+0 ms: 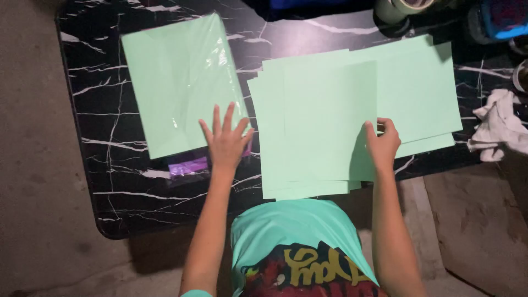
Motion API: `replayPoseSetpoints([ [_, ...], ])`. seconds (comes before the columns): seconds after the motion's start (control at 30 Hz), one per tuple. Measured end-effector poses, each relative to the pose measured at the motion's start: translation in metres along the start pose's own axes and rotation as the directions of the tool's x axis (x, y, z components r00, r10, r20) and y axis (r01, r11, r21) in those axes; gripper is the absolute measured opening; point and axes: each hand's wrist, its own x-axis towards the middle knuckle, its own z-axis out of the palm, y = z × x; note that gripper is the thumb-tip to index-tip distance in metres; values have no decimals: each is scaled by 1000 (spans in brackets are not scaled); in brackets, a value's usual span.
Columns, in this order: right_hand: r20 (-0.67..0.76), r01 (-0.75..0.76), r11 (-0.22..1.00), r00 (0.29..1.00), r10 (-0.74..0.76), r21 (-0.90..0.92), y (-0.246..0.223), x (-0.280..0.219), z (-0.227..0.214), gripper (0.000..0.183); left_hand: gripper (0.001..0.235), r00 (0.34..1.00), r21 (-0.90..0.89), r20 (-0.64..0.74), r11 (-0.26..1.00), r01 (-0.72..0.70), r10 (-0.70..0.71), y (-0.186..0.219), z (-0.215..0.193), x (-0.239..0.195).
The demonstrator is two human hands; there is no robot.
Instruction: The person folds light green sheets of paper in half by hand on a black marble-patterned table. They repeatedly pick up sheets, crease them, and place them into a neat stack on the right side of the workspace.
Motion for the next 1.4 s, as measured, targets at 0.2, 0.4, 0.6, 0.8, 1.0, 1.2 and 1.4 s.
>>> replayPoseSetpoints([
  [0.2, -10, 54, 998, 998, -54, 25, 10, -2, 3, 34, 25, 999, 23, -1, 999, 43, -43, -37, 0, -11],
  [0.4, 2, 55, 998, 998, -55, 14, 1, -10, 3, 33, 17, 973, -95, -45, 970, 222, -227, -39, -18, -3],
  [0.6, -7, 143, 986, 990, -144, -90, 2, -7, 14, 40, 34, 914, 62, 85, 918, 392, -396, 12, -23, 16],
  [0.8, 51, 17, 985, 999, -8, -174, -14, 2, 28, 66, 78, 809, -608, 306, 550, 572, -503, 83, 12, 8],
  [1.0, 143, -39, 979, 987, 68, -201, -50, -12, 39, 72, 82, 667, -559, 484, 386, 733, -566, 50, 40, 20],
  [1.2, 214, 29, 995, 977, -9, -93, -53, -27, 51, 70, 63, 626, -562, 621, 288, 775, -472, 42, 57, 12],
  [1.4, 241, 139, 990, 961, -133, -8, -61, -40, 39, 66, 51, 807, -616, 424, 522, 590, -410, 77, -5, 28],
])
